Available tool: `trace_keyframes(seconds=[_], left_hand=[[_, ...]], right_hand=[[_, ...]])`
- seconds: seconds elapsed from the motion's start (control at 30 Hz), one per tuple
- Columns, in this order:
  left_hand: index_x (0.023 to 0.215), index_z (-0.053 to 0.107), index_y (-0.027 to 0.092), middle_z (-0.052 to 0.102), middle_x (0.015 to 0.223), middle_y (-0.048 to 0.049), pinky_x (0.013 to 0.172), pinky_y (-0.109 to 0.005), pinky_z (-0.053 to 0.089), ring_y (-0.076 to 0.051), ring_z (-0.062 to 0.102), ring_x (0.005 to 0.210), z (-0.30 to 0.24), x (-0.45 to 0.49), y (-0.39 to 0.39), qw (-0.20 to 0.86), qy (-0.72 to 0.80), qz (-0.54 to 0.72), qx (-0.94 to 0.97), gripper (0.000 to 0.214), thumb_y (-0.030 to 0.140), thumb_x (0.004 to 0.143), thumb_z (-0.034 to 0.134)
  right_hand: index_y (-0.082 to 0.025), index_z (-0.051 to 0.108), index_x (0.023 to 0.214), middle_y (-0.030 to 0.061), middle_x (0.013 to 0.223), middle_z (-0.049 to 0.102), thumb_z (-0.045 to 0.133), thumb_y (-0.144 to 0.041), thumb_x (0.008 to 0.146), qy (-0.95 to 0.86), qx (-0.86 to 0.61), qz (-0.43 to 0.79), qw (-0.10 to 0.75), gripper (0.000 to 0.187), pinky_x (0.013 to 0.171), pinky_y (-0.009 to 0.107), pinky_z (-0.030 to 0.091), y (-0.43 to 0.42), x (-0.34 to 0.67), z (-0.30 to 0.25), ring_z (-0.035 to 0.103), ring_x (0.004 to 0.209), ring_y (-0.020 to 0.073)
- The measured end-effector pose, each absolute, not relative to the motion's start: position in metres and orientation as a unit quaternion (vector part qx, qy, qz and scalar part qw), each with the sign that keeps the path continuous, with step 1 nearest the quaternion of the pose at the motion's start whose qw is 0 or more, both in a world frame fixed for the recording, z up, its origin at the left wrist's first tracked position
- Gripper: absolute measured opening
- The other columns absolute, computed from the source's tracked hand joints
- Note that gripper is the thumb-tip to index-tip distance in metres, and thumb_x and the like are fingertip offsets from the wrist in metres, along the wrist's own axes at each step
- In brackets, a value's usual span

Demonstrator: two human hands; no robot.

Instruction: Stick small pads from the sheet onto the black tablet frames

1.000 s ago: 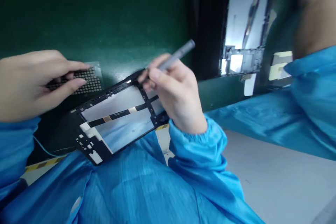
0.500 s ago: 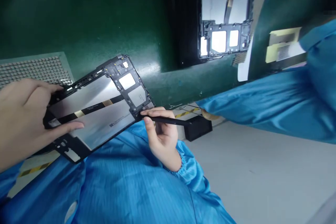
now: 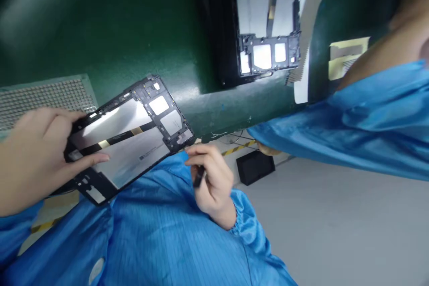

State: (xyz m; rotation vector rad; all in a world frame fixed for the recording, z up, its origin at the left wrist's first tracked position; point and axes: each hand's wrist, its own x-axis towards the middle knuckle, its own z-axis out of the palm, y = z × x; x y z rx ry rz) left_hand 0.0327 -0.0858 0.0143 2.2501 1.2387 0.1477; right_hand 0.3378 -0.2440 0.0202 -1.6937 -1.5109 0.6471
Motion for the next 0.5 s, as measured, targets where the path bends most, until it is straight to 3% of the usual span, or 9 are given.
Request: trace_keyframes(seconds=[0.07,0.1,0.13,0.17,0.23,0.3,0.37,0.5], left_hand=[[0.146,0.060,0.011,0.064,0.121,-0.0238,0.104,-0.078,0.056,-0.049,0.061,0.120,0.016,0.044,-0.103,0.201,0.440,0.043,0.874,0.092,0.089,0.099,0.044],[0.147,0.058,0.010,0.066,0.120,-0.0235,0.101,-0.072,0.060,-0.046,0.063,0.116,0.015,0.051,-0.113,0.188,0.447,0.063,0.872,0.088,0.084,0.102,0.043],[0.148,0.057,0.010,0.067,0.121,-0.0223,0.095,-0.065,0.064,-0.042,0.065,0.112,0.015,0.058,-0.122,0.171,0.445,0.078,0.876,0.084,0.081,0.104,0.043],[0.151,0.053,0.009,0.068,0.121,-0.0215,0.091,-0.059,0.065,-0.039,0.067,0.111,0.014,0.064,-0.128,0.159,0.441,0.092,0.879,0.083,0.078,0.106,0.043],[0.160,0.043,0.010,0.068,0.130,-0.0201,0.096,-0.051,0.066,-0.035,0.069,0.118,0.013,0.072,-0.132,0.178,0.442,0.144,0.867,0.080,0.071,0.109,0.047],[0.166,0.033,0.012,0.062,0.147,-0.0213,0.106,-0.047,0.064,-0.032,0.067,0.130,0.017,0.070,-0.120,0.181,0.448,0.197,0.853,0.078,0.065,0.111,0.048],[0.165,0.035,0.013,0.058,0.152,-0.0217,0.112,-0.046,0.061,-0.031,0.065,0.136,0.021,0.060,-0.098,0.152,0.461,0.236,0.842,0.071,0.059,0.113,0.049],[0.134,0.062,0.017,0.069,0.120,-0.0124,0.097,-0.043,0.062,-0.027,0.070,0.112,0.012,0.029,-0.050,0.112,0.458,0.231,0.851,0.036,0.044,0.114,0.049]], right_hand=[[-0.024,0.070,0.091,0.0013,0.082,0.074,0.065,-0.014,0.095,-0.564,-0.658,0.387,0.316,0.011,0.062,0.031,0.057,-0.258,0.324,0.015,0.070,0.067,0.0172],[-0.024,0.070,0.097,-0.0012,0.077,0.073,0.070,-0.020,0.095,-0.546,-0.650,0.439,0.295,0.004,0.054,0.027,0.052,-0.264,0.314,0.011,0.064,0.057,0.0141],[-0.024,0.070,0.109,-0.0014,0.080,0.076,0.075,-0.027,0.095,-0.522,-0.649,0.465,0.302,0.015,0.050,0.026,0.051,-0.268,0.305,0.007,0.063,0.053,0.0131],[-0.024,0.067,0.122,0.0007,0.091,0.081,0.078,-0.033,0.095,-0.483,-0.657,0.472,0.334,0.030,0.052,0.025,0.054,-0.267,0.298,0.004,0.068,0.058,0.0141],[-0.027,0.061,0.136,0.0065,0.118,0.085,0.081,-0.044,0.095,-0.374,-0.681,0.459,0.431,0.049,0.073,0.029,0.066,-0.249,0.292,0.005,0.081,0.088,0.0195],[-0.028,0.065,0.130,0.0071,0.128,0.083,0.086,-0.051,0.089,-0.287,-0.686,0.448,0.497,0.051,0.095,0.036,0.068,-0.203,0.301,0.017,0.081,0.112,0.0250],[-0.026,0.070,0.122,0.0065,0.120,0.083,0.089,-0.055,0.084,-0.280,-0.679,0.455,0.503,0.052,0.096,0.039,0.068,-0.131,0.316,0.035,0.080,0.108,0.0277],[-0.019,0.071,0.105,0.0043,0.101,0.080,0.071,-0.039,0.103,-0.362,-0.711,0.436,0.416,0.020,0.085,0.033,0.067,0.045,0.332,0.059,0.077,0.088,0.0195]])
